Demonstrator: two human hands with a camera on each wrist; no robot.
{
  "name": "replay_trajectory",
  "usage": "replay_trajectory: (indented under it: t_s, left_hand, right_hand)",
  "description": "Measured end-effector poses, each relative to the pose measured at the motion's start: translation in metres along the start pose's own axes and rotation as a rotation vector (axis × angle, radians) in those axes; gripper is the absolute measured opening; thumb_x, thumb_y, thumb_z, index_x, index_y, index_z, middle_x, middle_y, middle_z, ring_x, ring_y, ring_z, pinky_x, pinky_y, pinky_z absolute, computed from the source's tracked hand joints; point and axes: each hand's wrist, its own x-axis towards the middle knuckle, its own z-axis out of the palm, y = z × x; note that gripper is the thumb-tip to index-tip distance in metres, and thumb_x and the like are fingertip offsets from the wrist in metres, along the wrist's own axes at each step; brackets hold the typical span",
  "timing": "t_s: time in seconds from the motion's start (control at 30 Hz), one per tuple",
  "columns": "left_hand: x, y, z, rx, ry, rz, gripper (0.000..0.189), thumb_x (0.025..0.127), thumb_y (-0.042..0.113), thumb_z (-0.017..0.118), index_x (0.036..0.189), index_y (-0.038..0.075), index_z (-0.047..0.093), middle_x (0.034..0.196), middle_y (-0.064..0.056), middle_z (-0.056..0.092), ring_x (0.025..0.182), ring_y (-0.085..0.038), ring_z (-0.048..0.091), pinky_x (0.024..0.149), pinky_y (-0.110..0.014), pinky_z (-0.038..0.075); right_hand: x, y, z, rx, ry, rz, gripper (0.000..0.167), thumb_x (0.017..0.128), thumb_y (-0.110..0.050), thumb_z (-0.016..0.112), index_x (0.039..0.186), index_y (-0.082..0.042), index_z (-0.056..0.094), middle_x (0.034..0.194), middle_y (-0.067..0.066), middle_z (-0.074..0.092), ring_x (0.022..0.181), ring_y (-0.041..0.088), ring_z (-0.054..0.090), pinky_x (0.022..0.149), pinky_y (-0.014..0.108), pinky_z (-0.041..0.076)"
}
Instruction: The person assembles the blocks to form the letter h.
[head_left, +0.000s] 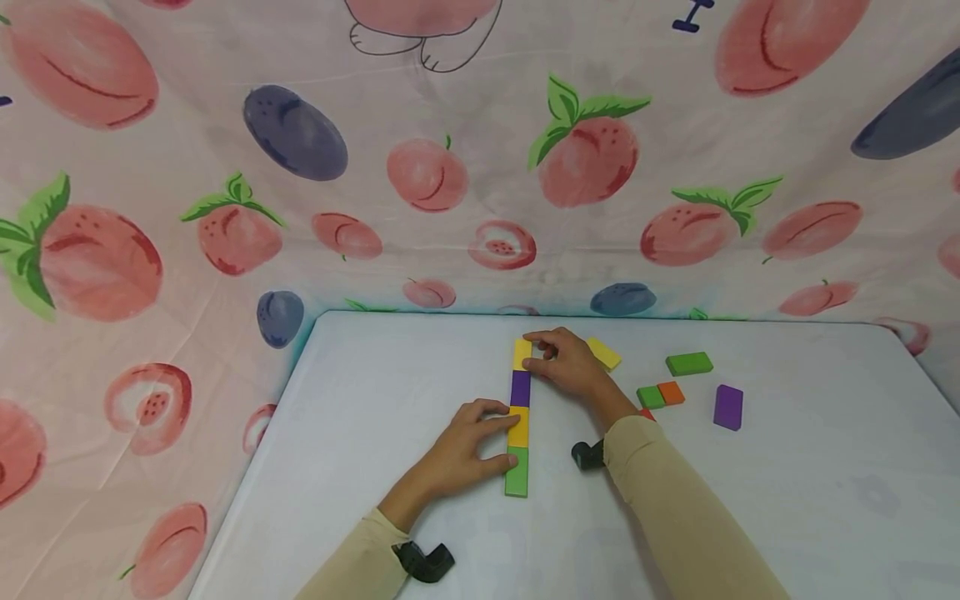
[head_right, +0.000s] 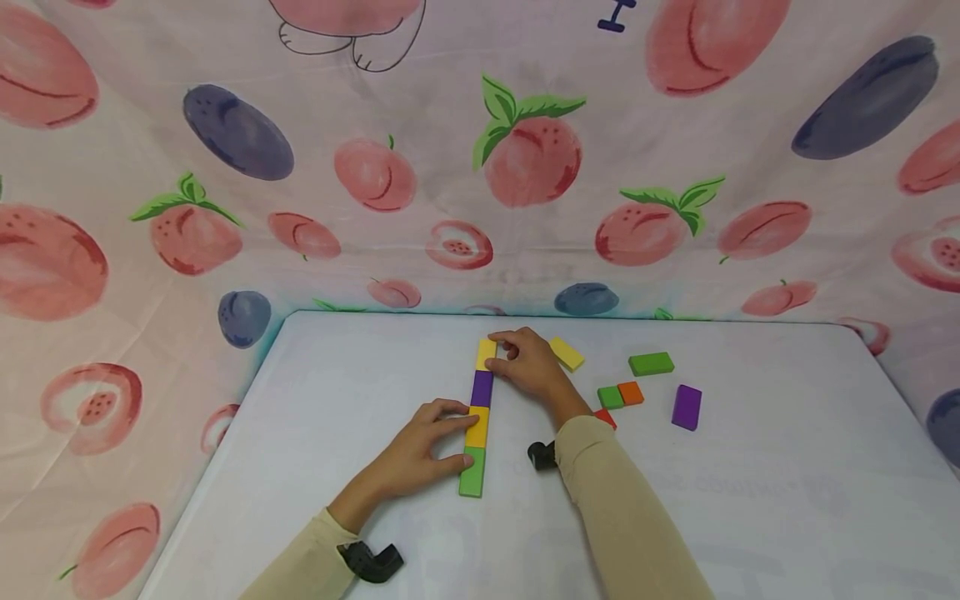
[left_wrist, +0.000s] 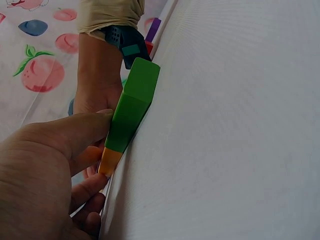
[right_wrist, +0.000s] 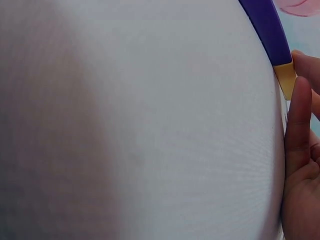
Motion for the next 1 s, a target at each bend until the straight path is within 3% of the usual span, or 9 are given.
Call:
replay_trajectory:
  t_s: [1.0]
  left_hand:
    - [0.0004,-0.0014,0.0006,-0.009,0.003,-0.005,0.054,0.092,0.038,0.073,0.143,0.022,0.062,0.149,0.003,0.049,0.141,-0.020,0.039,0.118,-0.047,0.038]
  right_hand:
    - [-0.0012,-0.0041,-0.0012,-0.009,-0.008,-0.004,0.050,0.093,-0.032,0.076,0.139,-0.019,0.065,0.112,0.007,0.061,0.098,0.022,0.056,0.088,0.036,0.050]
